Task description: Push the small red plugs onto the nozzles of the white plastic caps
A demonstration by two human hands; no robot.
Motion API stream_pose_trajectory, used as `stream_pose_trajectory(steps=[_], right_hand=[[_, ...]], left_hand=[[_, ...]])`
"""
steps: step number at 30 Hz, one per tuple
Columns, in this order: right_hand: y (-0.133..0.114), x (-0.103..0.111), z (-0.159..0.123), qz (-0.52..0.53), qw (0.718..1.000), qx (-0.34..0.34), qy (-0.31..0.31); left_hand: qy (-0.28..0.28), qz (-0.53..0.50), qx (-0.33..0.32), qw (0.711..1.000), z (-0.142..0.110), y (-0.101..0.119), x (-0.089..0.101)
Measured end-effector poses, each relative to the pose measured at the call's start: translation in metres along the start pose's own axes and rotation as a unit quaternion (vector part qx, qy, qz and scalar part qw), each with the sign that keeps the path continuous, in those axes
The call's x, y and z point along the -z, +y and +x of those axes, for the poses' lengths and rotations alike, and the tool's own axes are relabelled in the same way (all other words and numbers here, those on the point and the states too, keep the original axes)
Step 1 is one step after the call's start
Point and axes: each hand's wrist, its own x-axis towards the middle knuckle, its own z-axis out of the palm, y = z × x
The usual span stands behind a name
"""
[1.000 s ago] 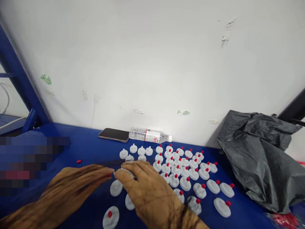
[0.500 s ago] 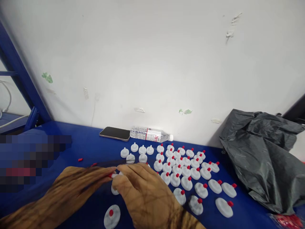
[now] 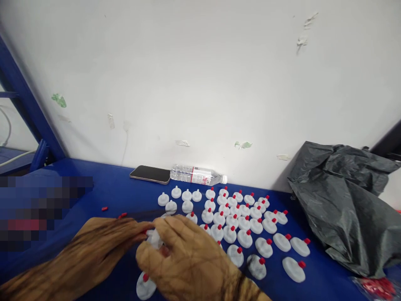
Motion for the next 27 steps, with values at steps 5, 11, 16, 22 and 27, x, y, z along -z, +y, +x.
stream_pose_trajectory(steps=[5, 11, 16, 22, 27], right_hand=[[0.027, 0.003, 0.000, 0.023, 0.994, -0.097, -0.048], [0.064, -0.001, -0.010, 0.046, 0.975, -0.207, -0.069], [0.073, -0.009, -0.022, 0.013, 0.980, -0.177, -0.085], [0.068, -0.011, -0.023, 0.016, 0.974, -0.180, -0.137], [0.070, -0.010, -0.023, 0.024, 0.958, -0.197, -0.206]], left_hand=[[-0.024, 0.127, 0.016, 0.991, 0.014, -0.033, 0.014], [-0.190, 0.156, 0.164, 0.955, 0.006, -0.066, 0.020], [-0.260, 0.139, 0.192, 0.936, 0.006, -0.052, 0.019], [-0.309, 0.137, 0.204, 0.919, 0.004, -0.047, 0.015], [-0.314, 0.143, 0.196, 0.918, 0.003, -0.049, 0.013]])
